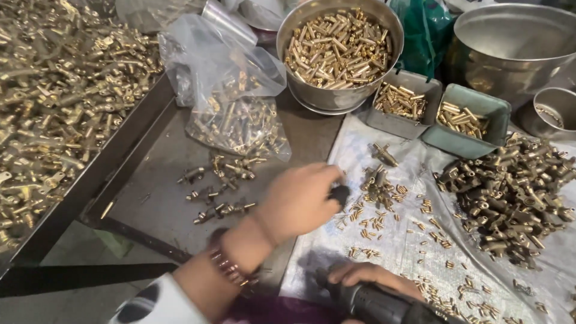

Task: Assembling small brass components using a pneumatic screwdriver in an industrial workshop.

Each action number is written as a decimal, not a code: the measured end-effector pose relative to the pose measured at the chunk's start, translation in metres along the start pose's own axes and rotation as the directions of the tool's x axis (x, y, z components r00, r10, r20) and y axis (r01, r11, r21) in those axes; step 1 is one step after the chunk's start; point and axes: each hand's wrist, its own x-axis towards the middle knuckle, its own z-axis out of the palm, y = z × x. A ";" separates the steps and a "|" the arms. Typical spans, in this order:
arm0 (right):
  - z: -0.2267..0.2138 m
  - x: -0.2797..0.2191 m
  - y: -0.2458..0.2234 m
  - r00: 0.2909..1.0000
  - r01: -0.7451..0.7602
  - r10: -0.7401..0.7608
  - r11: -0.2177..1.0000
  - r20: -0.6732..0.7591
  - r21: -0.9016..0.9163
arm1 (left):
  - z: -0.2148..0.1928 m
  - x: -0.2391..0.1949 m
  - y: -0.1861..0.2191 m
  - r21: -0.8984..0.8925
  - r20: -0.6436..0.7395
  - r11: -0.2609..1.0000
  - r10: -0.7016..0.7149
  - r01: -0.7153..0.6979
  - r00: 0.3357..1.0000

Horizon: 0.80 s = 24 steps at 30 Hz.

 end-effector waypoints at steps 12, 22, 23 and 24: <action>-0.044 0.009 0.028 0.926 0.025 -0.061 0.995 0.372 0.100 | 0.093 0.085 -0.010 0.146 0.268 0.983 0.073 -0.115 0.961; -0.067 0.001 0.090 0.843 -0.007 -0.093 0.983 0.531 0.183 | 0.077 0.075 -0.008 0.129 0.325 0.965 -0.257 0.227 0.910; -0.069 0.004 0.094 0.820 -0.009 -0.112 0.978 0.561 0.208 | 0.080 0.077 -0.007 0.151 0.332 0.960 -0.272 0.234 0.903; -0.070 0.007 0.094 0.819 -0.006 -0.112 0.979 0.562 0.205 | 0.084 0.078 -0.009 0.150 0.328 0.961 -0.270 0.232 0.905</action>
